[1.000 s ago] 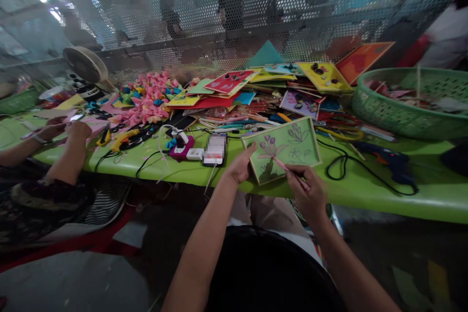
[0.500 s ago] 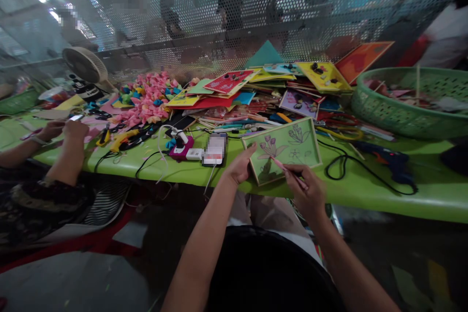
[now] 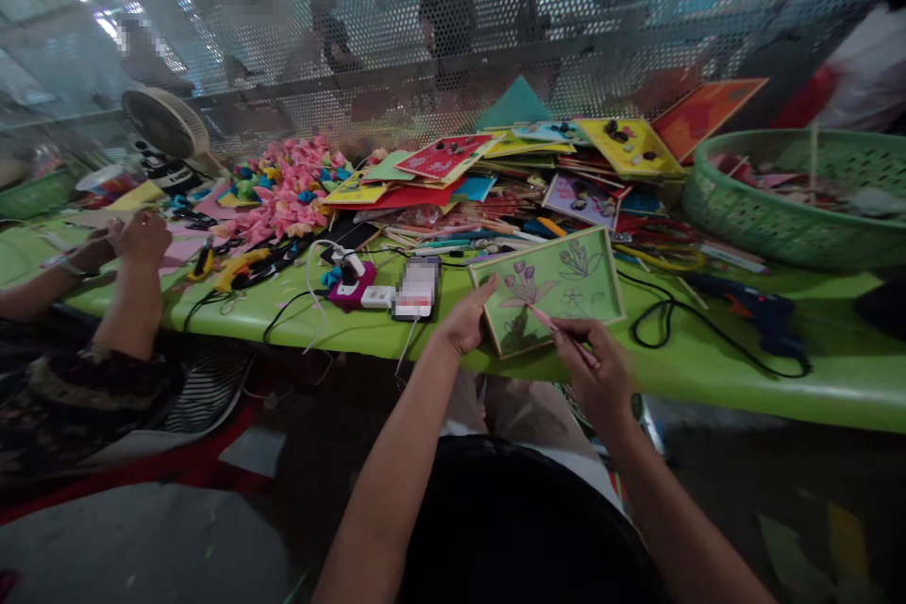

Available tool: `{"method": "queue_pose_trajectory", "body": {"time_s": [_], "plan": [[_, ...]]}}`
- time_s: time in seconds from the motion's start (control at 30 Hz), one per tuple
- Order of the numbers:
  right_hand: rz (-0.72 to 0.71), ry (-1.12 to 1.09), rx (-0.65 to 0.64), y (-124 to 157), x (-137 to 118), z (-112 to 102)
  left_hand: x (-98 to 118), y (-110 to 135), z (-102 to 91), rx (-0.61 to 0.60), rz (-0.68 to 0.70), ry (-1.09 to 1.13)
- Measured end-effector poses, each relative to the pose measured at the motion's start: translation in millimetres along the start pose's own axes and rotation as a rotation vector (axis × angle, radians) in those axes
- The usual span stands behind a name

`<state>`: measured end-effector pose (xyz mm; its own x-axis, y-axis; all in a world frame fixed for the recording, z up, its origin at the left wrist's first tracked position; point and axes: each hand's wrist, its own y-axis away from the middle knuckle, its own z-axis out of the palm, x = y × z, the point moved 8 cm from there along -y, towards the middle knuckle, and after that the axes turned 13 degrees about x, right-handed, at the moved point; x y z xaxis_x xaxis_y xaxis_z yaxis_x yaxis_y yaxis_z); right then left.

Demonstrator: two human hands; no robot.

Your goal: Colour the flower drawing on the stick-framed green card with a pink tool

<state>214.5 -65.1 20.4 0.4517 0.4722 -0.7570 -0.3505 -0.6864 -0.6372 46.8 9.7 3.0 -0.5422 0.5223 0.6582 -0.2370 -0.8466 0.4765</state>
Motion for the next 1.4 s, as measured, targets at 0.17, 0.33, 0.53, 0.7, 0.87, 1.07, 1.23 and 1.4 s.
{"method": "queue_pose_trajectory", "body": {"time_s": [0.17, 0.33, 0.53, 0.7, 0.87, 1.07, 1.23, 1.4], "plan": [[-0.057, 0.000, -0.049, -2.0, -10.0, 3.4, 1.3, 2.0, 0.9, 0.017, 0.009, -0.008], [-0.052, -0.001, -0.058, -0.7, -8.5, 3.9, 1.3, 0.7, -0.4, 0.024, 0.008, 0.014], [0.028, 0.015, -0.011, 0.2, 0.5, 0.2, 3.1, -1.0, -1.0, -0.004, 0.044, 0.032], [-0.014, -0.004, -0.053, -1.7, -6.5, 3.5, 1.4, -0.1, -1.2, 0.005, 0.029, -0.001], [-0.003, 0.000, -0.018, -2.7, -5.7, 0.8, 2.7, 1.3, -1.4, 0.020, 0.042, -0.010], [-0.039, 0.001, -0.051, -1.6, -7.4, 3.1, 4.1, 3.4, 1.5, 0.030, 0.046, -0.041], [-0.057, 0.003, -0.054, -2.0, -8.8, 4.0, 3.0, 3.4, 1.4, 0.016, 0.046, -0.044], [-0.024, 0.023, -0.027, -1.3, -5.8, 0.6, 0.1, -2.6, -3.8, 0.009, 0.035, -0.017]]}}
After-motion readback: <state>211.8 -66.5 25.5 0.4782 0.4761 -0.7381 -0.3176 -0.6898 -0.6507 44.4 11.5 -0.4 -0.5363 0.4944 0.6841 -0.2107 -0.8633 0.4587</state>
